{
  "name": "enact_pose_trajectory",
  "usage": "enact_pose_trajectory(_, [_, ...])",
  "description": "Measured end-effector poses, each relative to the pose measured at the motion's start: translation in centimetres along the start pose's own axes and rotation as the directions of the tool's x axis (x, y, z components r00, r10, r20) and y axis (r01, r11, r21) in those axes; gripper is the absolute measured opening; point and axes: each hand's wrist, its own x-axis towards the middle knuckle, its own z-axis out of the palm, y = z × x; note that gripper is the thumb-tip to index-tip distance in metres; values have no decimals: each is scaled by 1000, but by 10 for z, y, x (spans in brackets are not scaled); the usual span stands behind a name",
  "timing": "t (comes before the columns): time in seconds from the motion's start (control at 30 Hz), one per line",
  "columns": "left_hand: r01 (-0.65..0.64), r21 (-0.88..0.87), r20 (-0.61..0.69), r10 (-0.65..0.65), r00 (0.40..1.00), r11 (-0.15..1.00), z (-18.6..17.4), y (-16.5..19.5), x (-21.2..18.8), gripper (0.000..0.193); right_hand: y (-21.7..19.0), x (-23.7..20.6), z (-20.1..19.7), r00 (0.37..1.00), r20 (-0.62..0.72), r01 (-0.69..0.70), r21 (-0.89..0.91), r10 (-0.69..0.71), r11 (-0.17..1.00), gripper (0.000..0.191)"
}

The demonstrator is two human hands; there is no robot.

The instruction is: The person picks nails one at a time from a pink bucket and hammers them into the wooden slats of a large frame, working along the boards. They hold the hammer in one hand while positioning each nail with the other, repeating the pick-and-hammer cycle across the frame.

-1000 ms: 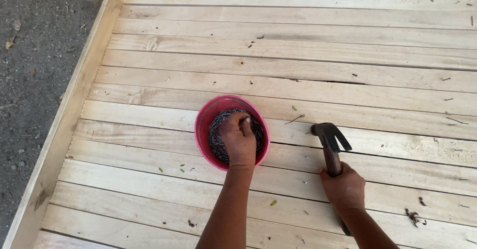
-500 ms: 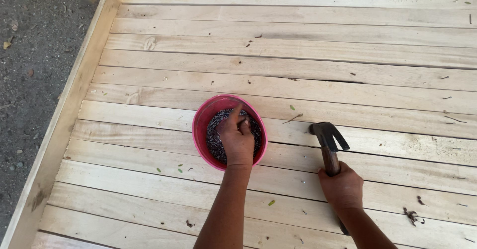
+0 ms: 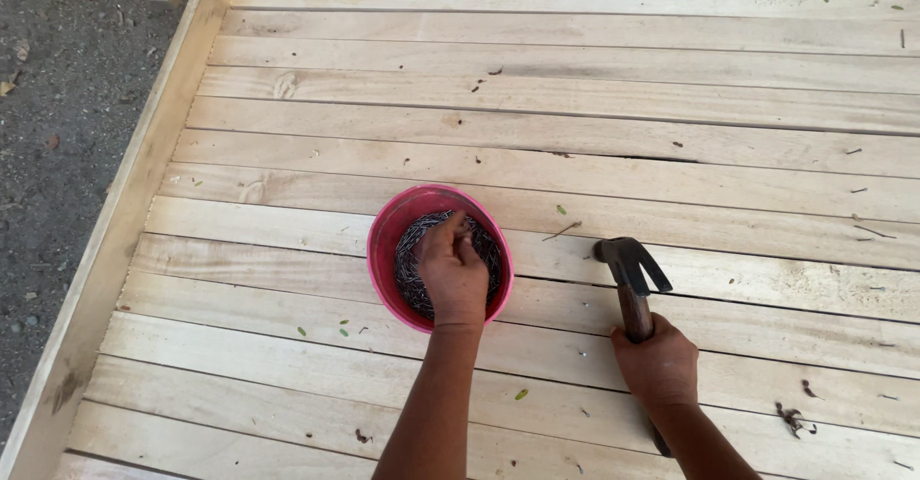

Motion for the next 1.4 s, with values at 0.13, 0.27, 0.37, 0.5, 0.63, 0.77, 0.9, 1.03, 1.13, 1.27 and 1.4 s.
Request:
enact_pose_trajectory(0.13, [-137, 10, -53, 138, 989, 990, -6, 19, 4, 19, 2, 1, -1, 1000, 3, -5, 26, 5, 1000, 38])
enact_pose_trajectory(0.27, [-70, -172, 34, 77, 996, 983, 1, 48, 18, 17, -3, 5, -12, 1000, 25, 6, 33, -7, 999, 39])
enact_pose_trajectory(0.37, [-163, -290, 73, 191, 979, 943, 26, 72, 24, 18, -14, 16, -25, 997, 72, 0, -22, 1, 1000, 39])
enact_pose_trajectory(0.5, [-60, -459, 174, 157, 972, 886, 72, 89, 22, 14, -30, 31, -35, 996, 86, -10, -22, 12, 1000, 40])
enact_pose_trajectory(0.63, [150, -327, 261, -63, 963, 933, 108, 72, 6, 10, -31, 34, -33, 991, 103, -97, 56, 91, 994, 43])
enact_pose_trajectory(0.77, [234, -176, 272, -181, 945, 956, 129, 36, -6, 8, -27, 33, -28, 995, 67, -72, 44, 69, 996, 42])
enact_pose_trajectory(0.9, [59, -172, 271, -10, 963, 983, 141, 9, -13, 7, -25, 34, -27, 999, 43, -33, 35, 31, 999, 40])
enact_pose_trajectory(1.03, [39, -81, 326, -11, 945, 996, 145, 2, -20, 5, -24, 32, -27, 998, 44, -49, 29, 48, 998, 39])
enact_pose_trajectory(1.13, [-28, -19, 348, 33, 937, 999, 144, 4, -22, 6, -25, 31, -26, 999, 32, -30, 22, 29, 999, 39])
enact_pose_trajectory(1.27, [-104, -2, 353, 98, 931, 995, 141, 9, -22, 6, -25, 30, -26, 998, 46, -44, 33, 42, 999, 38])
enact_pose_trajectory(1.4, [-163, 40, 388, 135, 912, 986, 138, 13, -21, 8, -27, 29, -27, 997, 55, -49, 13, 48, 999, 37])
